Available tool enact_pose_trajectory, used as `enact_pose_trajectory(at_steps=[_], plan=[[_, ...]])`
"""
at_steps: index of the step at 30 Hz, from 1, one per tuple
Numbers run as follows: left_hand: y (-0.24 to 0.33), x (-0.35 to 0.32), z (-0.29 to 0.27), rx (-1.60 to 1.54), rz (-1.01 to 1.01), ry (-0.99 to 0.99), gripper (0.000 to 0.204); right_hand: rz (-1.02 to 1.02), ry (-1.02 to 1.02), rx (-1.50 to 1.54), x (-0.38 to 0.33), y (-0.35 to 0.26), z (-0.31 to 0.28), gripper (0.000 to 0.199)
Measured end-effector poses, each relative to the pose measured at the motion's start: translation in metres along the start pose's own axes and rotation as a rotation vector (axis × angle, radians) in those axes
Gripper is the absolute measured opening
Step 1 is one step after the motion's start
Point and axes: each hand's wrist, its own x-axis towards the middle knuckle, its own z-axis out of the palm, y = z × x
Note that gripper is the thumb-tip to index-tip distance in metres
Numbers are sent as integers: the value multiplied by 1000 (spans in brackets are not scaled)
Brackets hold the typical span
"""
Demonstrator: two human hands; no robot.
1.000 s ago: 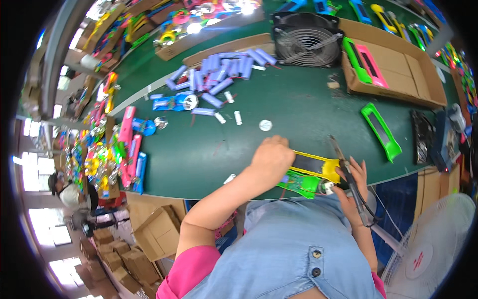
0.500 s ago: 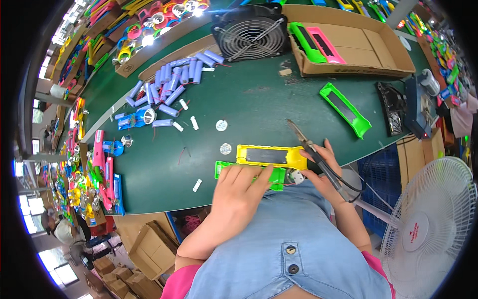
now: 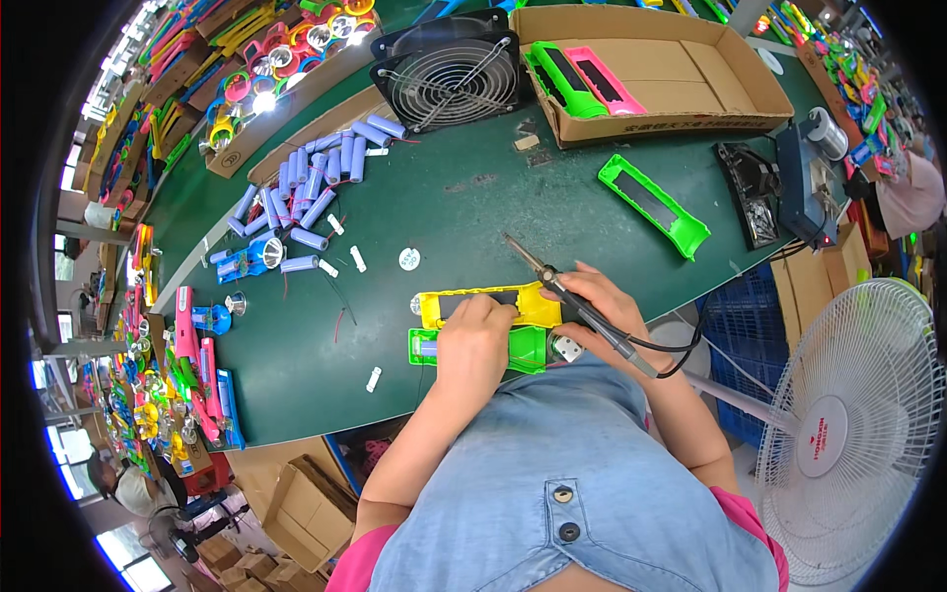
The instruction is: The person assembles flashlights by placing internal components into the plastic casings, soldering wiring connections using a soldering iron, fitting the casing pieces together, and placing the assembled flashlights onto the conveyor belt.
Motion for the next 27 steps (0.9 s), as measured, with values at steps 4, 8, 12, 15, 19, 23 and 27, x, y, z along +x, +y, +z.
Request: enact_pose_trajectory(at_steps=[4,8,12,15,19,23,27], plan=[[-6,8,-2,51,-106,-97,4,0,-16,-37,1,-7,-19,41],[-12,11,-6,29,-138,-147,3,42,211,67,-15,-7,-23,30],[-11,13,-5,53,-138,-165,2,409,322,506,-21,-6,-17,20],[-11,13,-4,55,-129,-160,2,505,362,687,-21,0,-12,17],[-10,14,-4,48,-123,-150,3,536,322,646,-23,6,-6,16],[-10,13,-4,35,-124,-152,3,557,309,603,-24,6,-3,16],[-10,14,-4,48,-121,-181,3,538,330,625,-23,4,-2,16]])
